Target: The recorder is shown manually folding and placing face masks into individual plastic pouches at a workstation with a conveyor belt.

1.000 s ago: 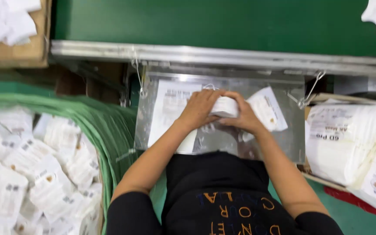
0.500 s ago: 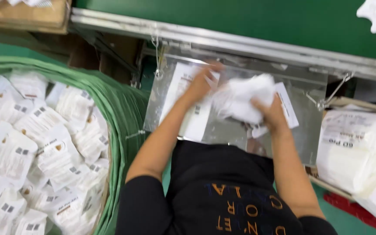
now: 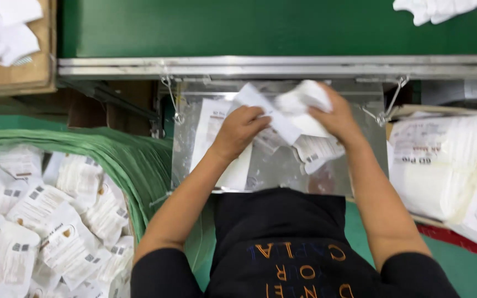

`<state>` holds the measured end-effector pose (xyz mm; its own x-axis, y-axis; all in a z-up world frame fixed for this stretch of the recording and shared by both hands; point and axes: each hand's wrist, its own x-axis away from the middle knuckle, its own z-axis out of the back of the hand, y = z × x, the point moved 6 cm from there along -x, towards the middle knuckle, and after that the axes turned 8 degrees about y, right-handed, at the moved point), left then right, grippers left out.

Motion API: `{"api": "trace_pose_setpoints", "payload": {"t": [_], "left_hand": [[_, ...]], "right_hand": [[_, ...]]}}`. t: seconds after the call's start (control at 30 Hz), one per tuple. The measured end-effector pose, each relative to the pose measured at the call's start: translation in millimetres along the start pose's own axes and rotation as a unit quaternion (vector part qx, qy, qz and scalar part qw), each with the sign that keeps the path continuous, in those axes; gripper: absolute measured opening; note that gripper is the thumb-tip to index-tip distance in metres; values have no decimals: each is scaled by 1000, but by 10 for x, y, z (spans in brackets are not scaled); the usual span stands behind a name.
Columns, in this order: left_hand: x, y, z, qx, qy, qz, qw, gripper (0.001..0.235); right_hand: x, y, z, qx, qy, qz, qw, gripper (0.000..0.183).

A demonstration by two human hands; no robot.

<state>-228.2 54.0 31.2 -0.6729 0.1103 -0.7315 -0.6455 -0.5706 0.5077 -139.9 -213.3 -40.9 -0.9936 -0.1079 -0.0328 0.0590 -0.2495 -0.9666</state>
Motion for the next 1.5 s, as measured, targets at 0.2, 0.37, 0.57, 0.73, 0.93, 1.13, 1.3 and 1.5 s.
{"api": "trace_pose_setpoints", "payload": {"t": [0.2, 0.37, 0.57, 0.73, 0.93, 1.13, 1.3, 1.5], "left_hand": [[48, 44, -373, -89, -185, 8, 979, 20], [-34, 76, -405, -91, -209, 28, 973, 22], [-254, -74, -266, 89, -147, 82, 982, 24], [-67, -488, -477, 290, -98, 364, 880, 14], [-459, 61, -342, 177, -145, 27, 973, 43], [-439, 259, -464, 171, -218, 78, 958, 15], [-450, 190, -395, 64, -80, 72, 992, 13], [-470, 457, -442, 87, -18, 61, 994, 15]], "right_hand": [[138, -606, -524, -37, -140, 21, 989, 61], [104, -435, -378, -24, -90, -10, 996, 56], [204, -1252, -37, 81, 15, 57, 995, 43], [115, -1570, 129, 45, -55, 197, 978, 38], [-308, -807, 162, -207, -207, -123, 948, 50], [-429, -944, -148, 110, -209, 13, 972, 49], [-448, -1493, -121, 142, -218, 124, 958, 58], [-405, -1416, -142, 203, -211, 101, 951, 60]]}}
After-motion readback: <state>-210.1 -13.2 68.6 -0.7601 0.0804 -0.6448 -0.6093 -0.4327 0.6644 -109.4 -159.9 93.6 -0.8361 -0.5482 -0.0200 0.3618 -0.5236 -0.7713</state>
